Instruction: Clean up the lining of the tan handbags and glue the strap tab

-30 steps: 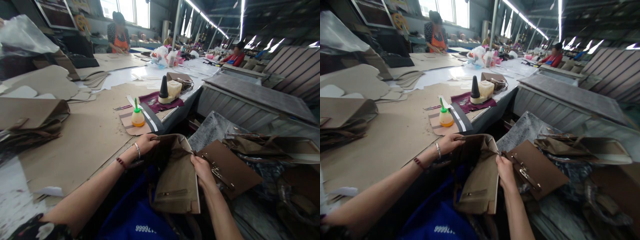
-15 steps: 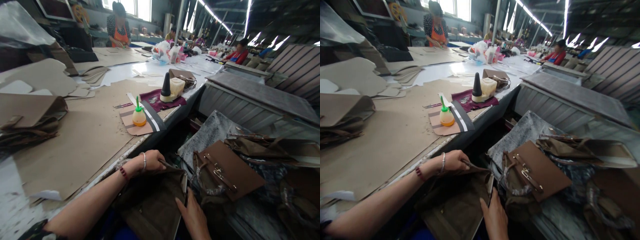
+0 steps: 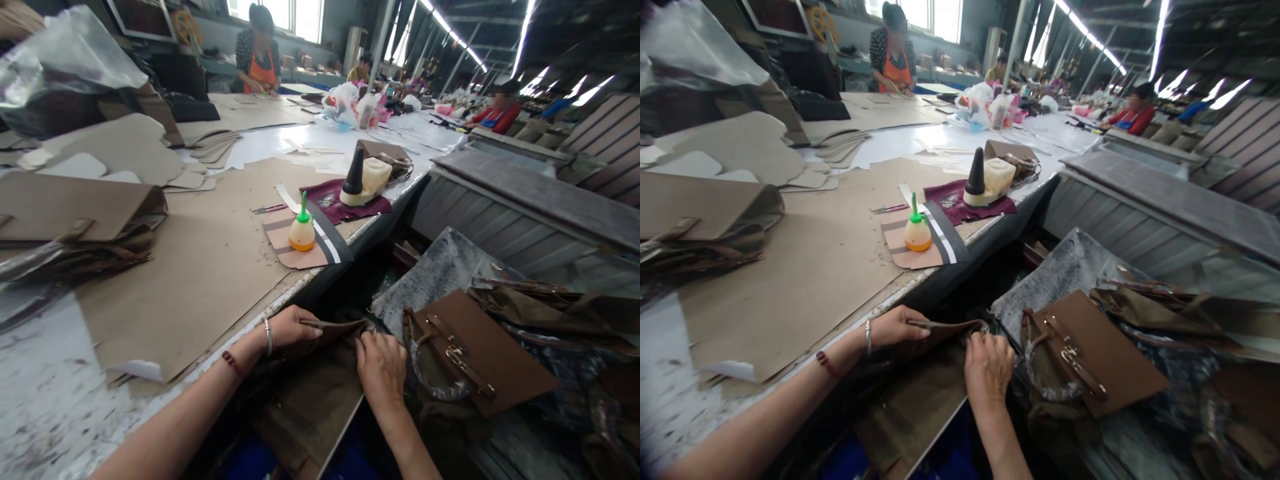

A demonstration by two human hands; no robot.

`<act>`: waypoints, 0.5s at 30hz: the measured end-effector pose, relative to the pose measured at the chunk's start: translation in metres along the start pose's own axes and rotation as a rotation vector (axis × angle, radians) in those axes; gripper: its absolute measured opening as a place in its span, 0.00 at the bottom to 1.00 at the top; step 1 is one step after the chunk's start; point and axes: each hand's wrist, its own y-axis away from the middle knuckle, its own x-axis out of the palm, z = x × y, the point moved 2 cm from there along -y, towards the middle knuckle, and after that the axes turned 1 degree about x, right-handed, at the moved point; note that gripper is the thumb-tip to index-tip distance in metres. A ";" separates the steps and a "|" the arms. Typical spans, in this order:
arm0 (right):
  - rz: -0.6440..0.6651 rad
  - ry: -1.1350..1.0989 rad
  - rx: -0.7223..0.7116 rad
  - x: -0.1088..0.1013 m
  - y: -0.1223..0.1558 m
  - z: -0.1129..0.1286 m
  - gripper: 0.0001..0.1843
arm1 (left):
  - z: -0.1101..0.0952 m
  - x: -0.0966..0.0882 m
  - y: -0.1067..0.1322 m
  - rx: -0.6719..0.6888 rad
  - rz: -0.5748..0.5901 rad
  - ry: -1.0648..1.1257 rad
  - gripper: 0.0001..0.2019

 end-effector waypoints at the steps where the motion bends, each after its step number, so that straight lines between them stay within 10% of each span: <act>1: 0.007 0.007 -0.066 0.002 0.006 -0.002 0.07 | 0.002 -0.001 0.001 -0.003 -0.035 0.008 0.18; 11: -0.099 -0.111 -0.562 -0.030 0.078 -0.045 0.09 | -0.017 0.003 -0.001 0.028 0.029 0.069 0.14; 15: 0.026 -0.130 -0.280 -0.024 0.069 -0.050 0.08 | -0.023 0.023 -0.027 0.038 0.059 -0.146 0.10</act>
